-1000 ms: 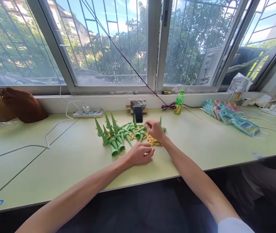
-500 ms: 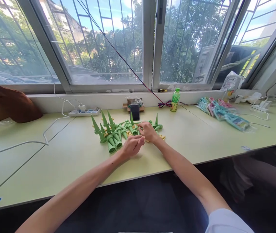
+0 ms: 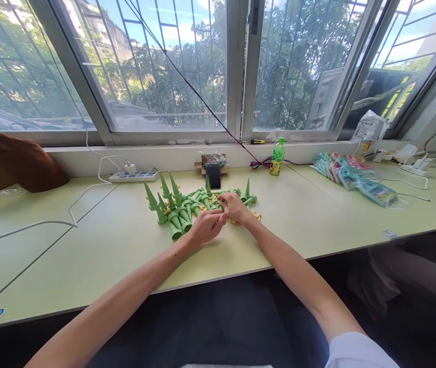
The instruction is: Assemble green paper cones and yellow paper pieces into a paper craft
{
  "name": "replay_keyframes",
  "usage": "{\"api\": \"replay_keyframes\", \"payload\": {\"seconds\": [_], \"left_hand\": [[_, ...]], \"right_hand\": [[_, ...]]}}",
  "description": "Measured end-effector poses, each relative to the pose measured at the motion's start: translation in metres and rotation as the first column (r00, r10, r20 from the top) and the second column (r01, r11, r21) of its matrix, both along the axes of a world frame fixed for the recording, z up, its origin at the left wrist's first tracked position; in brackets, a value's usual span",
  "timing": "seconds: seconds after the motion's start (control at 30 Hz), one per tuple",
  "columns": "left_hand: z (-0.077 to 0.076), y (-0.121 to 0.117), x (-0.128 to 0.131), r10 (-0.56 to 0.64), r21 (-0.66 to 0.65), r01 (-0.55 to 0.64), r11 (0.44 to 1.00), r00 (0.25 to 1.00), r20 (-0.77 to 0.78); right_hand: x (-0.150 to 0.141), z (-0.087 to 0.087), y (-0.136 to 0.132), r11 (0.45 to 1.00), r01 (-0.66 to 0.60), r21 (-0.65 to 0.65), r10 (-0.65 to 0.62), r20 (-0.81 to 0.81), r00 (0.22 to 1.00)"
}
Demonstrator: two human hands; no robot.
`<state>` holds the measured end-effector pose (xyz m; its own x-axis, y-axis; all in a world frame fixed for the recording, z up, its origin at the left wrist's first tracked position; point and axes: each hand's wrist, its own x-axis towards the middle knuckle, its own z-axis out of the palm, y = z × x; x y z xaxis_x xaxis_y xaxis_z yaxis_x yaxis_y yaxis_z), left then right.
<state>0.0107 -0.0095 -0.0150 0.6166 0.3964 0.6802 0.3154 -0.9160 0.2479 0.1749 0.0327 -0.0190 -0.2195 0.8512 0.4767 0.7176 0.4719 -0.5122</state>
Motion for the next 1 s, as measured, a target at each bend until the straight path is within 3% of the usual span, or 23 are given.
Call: {"api": "replay_keyframes", "payload": {"seconds": [0.3,0.57,0.67,0.8,1.0], "left_hand": [[-0.002,0.002,-0.001,0.010,0.013,-0.009,1.000,1.000,-0.008],[-0.004,0.003,0.001,0.037,-0.005,-0.037,0.999,0.998,-0.050],[-0.005,0.006,0.003,0.116,-0.069,-0.116,0.991,0.993,-0.004],[-0.002,0.013,0.004,0.239,-0.199,-0.203,0.959,0.955,0.178],[0.004,0.019,-0.002,0.336,-0.411,-0.176,0.895,0.872,0.356]], "right_hand": [[0.006,0.005,0.002,0.998,-0.001,0.067,0.004,-0.041,0.999],[0.000,0.014,-0.007,0.985,0.112,0.135,-0.067,-0.302,0.951],[-0.005,0.017,-0.012,0.980,0.134,0.145,-0.070,-0.378,0.923],[-0.010,0.020,-0.017,0.977,0.136,0.166,-0.056,-0.415,0.908],[-0.015,0.018,-0.019,0.992,0.045,0.120,0.014,-0.450,0.893]]}}
